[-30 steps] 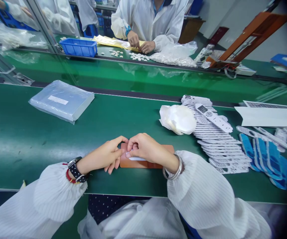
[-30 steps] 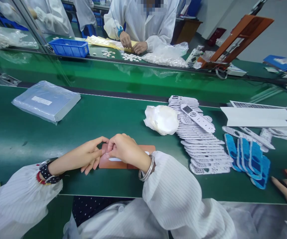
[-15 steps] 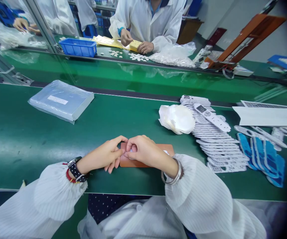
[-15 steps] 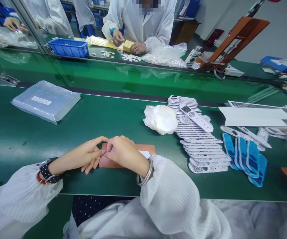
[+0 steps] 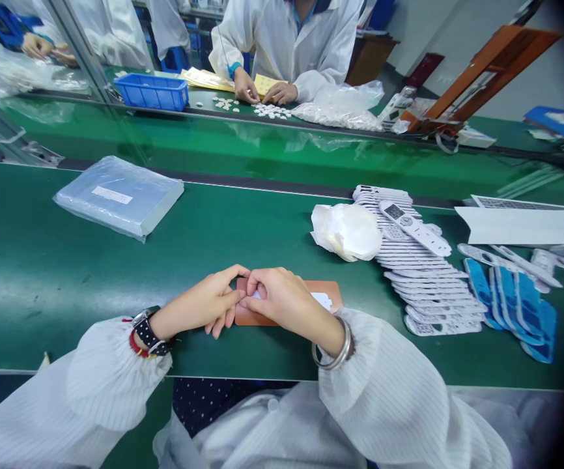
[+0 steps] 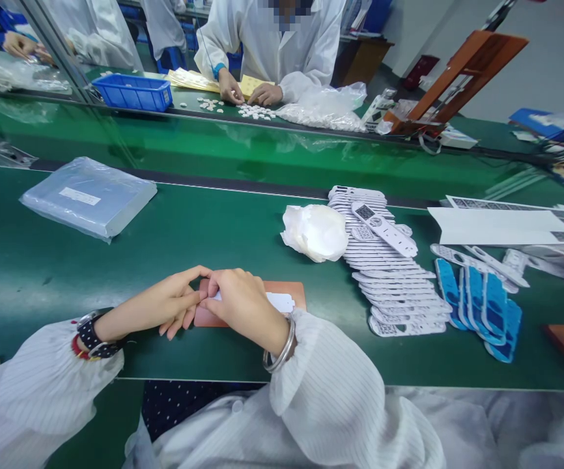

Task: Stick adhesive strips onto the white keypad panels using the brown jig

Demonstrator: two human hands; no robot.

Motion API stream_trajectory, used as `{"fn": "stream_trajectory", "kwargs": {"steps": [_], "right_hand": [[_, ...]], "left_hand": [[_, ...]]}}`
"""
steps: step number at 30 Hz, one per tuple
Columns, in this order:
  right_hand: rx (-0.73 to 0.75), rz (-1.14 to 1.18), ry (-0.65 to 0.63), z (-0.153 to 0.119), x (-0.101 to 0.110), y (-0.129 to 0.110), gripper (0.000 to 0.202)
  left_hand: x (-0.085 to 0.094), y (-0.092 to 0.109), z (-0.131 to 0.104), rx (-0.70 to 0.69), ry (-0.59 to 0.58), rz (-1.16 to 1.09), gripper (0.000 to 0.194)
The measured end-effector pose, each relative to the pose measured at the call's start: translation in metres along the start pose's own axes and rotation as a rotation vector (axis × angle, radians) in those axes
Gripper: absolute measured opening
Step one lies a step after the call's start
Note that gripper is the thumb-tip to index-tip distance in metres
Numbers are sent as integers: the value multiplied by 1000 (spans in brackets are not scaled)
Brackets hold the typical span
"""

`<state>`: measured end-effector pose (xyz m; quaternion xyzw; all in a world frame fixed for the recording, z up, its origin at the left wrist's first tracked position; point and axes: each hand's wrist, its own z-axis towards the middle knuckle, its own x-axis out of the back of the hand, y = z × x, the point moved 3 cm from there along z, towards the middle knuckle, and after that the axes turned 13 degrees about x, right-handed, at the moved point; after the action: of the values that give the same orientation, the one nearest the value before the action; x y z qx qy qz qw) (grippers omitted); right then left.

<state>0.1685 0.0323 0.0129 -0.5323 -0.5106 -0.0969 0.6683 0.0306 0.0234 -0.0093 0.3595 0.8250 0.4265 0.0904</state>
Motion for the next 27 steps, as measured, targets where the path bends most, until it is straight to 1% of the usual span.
{"fn": "stream_trajectory", "kwargs": {"steps": [4, 7, 9, 11, 13, 16, 19, 22, 25, 27], "right_hand": [[22, 33, 8, -2, -1, 1, 4], [30, 52, 49, -5, -1, 0, 4], [37, 108, 77, -8, -2, 1, 4], [41, 212, 109, -12, -2, 5, 5], [30, 333, 165, -18, -3, 11, 7], [-24, 440, 311, -31, -5, 21, 9], [-52, 358, 443, -41, -15, 20, 6], [0, 161, 542, -44, -28, 6, 4], [31, 9, 585, -41, -38, -5, 9], [25, -32, 599, -38, -42, -8, 13]], "left_hand": [[0, 0, 0, -2, -2, 3, 23], [0, 0, -1, -10, -8, -9, 26], [0, 0, -1, -8, -7, -19, 30], [1, -1, -2, 4, 4, -17, 34], [1, -1, -2, 18, 16, -8, 36], [0, 0, -3, 47, 26, 10, 36], [0, 1, -3, 62, 31, 19, 36], [0, 1, -2, 63, 40, 26, 35], [0, 2, -2, 64, 49, 28, 35], [-1, 2, -2, 64, 53, 26, 34]]}}
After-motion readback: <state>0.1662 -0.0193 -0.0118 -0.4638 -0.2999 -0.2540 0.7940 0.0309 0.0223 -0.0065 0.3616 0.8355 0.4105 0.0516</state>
